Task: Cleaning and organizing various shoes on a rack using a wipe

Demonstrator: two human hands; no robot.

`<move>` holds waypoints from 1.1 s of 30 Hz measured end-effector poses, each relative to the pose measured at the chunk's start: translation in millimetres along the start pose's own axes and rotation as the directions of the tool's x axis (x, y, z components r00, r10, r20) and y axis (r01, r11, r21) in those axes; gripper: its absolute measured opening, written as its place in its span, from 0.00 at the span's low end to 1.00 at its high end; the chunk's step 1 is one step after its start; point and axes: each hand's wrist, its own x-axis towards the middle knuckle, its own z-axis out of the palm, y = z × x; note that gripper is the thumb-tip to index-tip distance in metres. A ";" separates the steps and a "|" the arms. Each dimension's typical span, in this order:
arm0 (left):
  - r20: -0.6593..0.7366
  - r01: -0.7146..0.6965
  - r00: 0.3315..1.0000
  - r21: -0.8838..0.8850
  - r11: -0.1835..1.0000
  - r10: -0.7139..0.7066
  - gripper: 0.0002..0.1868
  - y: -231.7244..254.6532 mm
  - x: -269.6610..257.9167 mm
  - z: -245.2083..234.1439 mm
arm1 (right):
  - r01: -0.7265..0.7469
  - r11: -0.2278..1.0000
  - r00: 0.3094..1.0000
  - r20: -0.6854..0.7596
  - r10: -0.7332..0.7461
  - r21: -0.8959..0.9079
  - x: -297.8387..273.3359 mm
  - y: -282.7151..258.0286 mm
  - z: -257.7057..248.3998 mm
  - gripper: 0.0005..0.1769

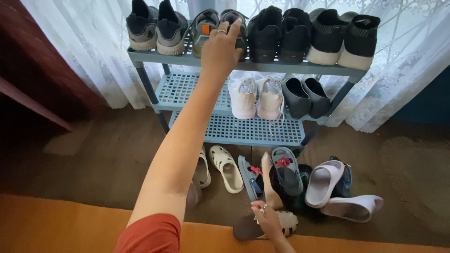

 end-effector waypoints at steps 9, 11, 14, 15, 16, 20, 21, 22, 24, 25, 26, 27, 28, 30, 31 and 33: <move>0.078 0.083 0.995 -0.329 0.941 -0.061 0.32 -14.7 -10.9 6.9 | 0.045 0.999 0.998 -0.040 -0.046 -0.015 1.3 -2.9 -0.4 0.14; 0.056 0.090 0.996 -0.347 0.934 -0.075 0.32 -8.1 -22.2 -12.2 | 0.121 0.992 0.990 -0.060 -0.124 -0.045 2.6 4.5 -0.9 0.14; -0.046 -0.054 0.998 -0.400 0.915 0.038 0.35 6.2 -51.0 -43.9 | 0.164 0.986 0.985 -0.065 -0.162 0.025 7.1 9.5 -6.7 0.16; 0.044 -0.011 0.999 -0.424 0.906 0.033 0.32 12.0 -67.3 -54.9 | 0.261 0.964 0.959 -0.103 -0.265 -0.055 9.8 12.7 -8.2 0.17; 0.133 0.032 0.991 -0.444 0.896 0.031 0.29 17.8 -83.8 -66.1 | 0.350 0.927 0.921 -0.131 -0.367 -0.137 12.3 16.1 -9.7 0.20; 0.217 0.172 0.973 -0.439 0.882 -0.081 0.24 28.8 -179.1 -106.5 | 0.360 0.899 0.891 -0.193 -0.411 -0.250 10.7 21.0 -10.6 0.21; 0.255 0.309 0.943 -0.440 0.843 -0.213 0.22 27.1 -208.9 -112.7 | 0.228 0.962 0.947 -0.197 -0.255 -0.148 11.6 24.0 -10.9 0.20; 0.293 0.440 0.894 -0.435 0.786 -0.338 0.20 24.8 -239.0 -119.1 | 0.086 0.995 0.979 -0.182 -0.093 -0.045 12.5 27.0 -10.6 0.19; 0.370 0.615 0.782 -0.331 0.715 -0.502 0.18 20.7 -291.9 -124.8 | 0.064 0.998 0.981 -0.187 -0.058 0.023 12.2 17.9 -7.4 0.18; 0.430 0.767 0.630 -0.214 0.605 -0.647 0.17 20.2 -320.6 -127.4 | 0.034 0.996 0.982 -0.190 -0.017 0.086 9.1 14.6 -7.5 0.17; 0.431 0.770 0.627 -0.215 0.601 -0.649 0.17 6.8 -354.1 -119.2 | 0.031 0.996 0.982 -0.190 -0.015 0.082 7.1 12.3 -6.9 0.17; 0.366 0.721 0.670 -0.113 0.684 -0.646 0.19 -4.9 -388.6 -109.6 | 0.041 0.997 0.977 -0.212 -0.027 0.060 4.4 11.3 -7.9 0.17; 0.304 0.663 0.714 -0.004 0.748 -0.631 0.21 -16.3 -423.3 -99.7 | 0.050 0.998 0.972 -0.233 -0.040 0.038 1.7 10.2 -8.9 0.18; 0.495 0.743 0.456 0.246 0.623 -0.740 0.31 -23.9 -417.9 -100.7 | 0.106 0.993 0.960 -0.255 -0.113 -0.042 8.5 14.9 -11.6 0.17; 0.569 0.712 0.128 0.518 0.475 -0.812 0.43 -26.2 -418.1 -103.4 | 0.152 0.981 0.948 -0.265 -0.179 -0.122 8.1 19.8 -11.7 0.17; 0.602 0.729 0.065 0.515 0.450 -0.796 0.43 -34.7 -439.2 -79.5 | 0.179 0.973 0.939 -0.269 -0.212 -0.144 1.0 15.6 -11.1 0.16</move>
